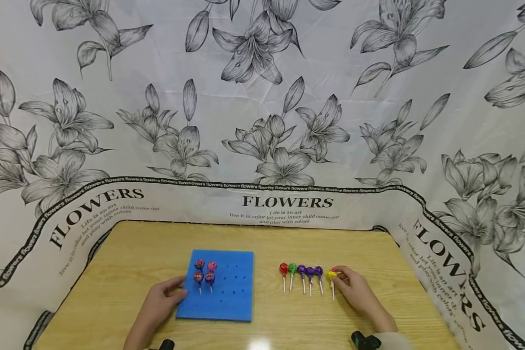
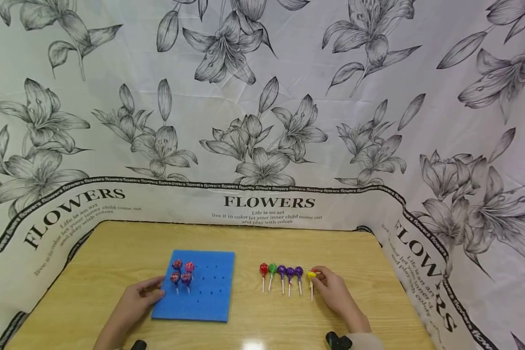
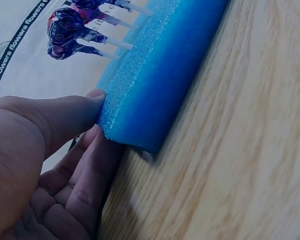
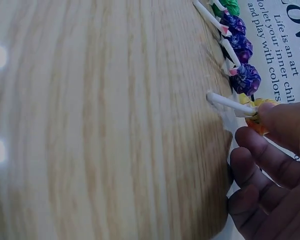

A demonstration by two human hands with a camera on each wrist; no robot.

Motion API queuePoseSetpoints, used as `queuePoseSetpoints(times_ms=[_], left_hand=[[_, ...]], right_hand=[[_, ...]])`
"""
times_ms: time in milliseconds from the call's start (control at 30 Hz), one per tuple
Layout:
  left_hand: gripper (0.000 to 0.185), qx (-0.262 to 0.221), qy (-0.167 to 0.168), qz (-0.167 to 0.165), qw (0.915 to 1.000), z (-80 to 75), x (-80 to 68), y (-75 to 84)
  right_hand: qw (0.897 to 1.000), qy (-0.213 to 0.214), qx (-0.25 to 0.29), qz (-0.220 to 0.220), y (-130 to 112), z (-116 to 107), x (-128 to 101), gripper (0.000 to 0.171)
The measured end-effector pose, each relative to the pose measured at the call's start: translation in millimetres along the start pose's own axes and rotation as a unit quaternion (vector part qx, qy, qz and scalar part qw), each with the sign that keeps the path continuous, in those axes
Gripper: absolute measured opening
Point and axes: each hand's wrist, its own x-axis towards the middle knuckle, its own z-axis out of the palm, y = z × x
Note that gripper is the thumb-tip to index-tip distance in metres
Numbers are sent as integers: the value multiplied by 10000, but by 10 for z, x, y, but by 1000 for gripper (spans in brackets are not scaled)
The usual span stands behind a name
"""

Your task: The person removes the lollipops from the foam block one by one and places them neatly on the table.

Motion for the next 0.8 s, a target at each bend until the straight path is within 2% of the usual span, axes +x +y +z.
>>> queuePoseSetpoints(times_ms=[233, 800], left_hand=[[46, -92, -5, -90, 9999, -2, -4, -21], [47, -104, 60, -37, 9999, 1, 25, -10]], right_hand=[[10000, 7, -39, -17, -60, 22, 36, 28], [9999, -36, -116, 25, -48, 76, 130, 29]])
